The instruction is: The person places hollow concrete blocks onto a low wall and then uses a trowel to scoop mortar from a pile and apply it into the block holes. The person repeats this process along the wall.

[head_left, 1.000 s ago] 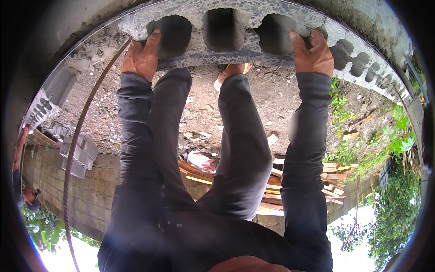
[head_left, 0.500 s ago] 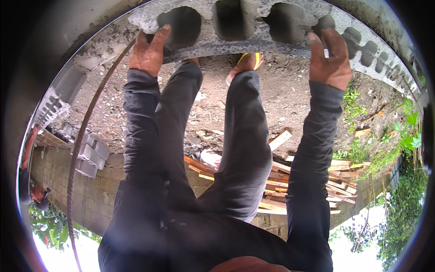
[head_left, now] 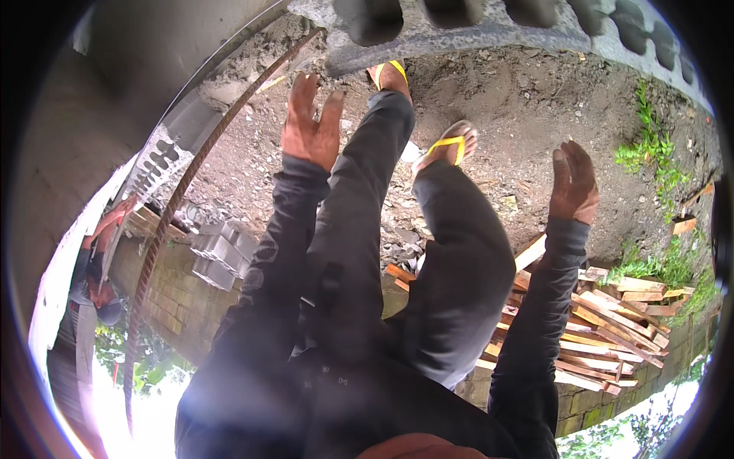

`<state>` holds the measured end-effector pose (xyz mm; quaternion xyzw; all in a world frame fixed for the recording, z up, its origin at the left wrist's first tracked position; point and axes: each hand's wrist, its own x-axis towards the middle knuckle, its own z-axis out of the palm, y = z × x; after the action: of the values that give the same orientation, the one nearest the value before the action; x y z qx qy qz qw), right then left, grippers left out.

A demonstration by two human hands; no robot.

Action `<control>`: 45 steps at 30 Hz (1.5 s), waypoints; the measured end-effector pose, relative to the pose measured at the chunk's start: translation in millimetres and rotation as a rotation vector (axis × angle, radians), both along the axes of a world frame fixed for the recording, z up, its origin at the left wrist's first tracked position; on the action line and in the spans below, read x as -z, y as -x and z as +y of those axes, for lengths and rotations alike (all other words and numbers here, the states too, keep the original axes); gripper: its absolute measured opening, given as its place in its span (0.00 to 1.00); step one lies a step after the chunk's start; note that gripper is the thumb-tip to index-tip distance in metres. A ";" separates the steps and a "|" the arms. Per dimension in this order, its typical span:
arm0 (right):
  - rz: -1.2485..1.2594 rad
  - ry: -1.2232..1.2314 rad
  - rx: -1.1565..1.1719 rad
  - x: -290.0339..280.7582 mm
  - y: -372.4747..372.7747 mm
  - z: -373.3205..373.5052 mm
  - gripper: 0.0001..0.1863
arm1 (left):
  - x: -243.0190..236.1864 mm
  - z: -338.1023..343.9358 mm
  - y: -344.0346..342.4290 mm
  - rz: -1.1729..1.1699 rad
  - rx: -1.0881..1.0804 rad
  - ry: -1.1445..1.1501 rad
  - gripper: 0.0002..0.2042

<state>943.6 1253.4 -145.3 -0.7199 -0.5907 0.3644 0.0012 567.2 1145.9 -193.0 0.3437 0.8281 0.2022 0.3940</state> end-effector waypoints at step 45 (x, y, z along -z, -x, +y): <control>-0.533 0.149 -0.924 -136.0 185.7 -513.5 0.27 | -305.8 -1110.0 160.2 -0.771 -1.369 0.476 0.31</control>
<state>757.9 739.9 -9.3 -0.4507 -0.7983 0.1723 -0.3603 407.0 35.9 112.8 -0.4240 0.6817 0.3208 0.5026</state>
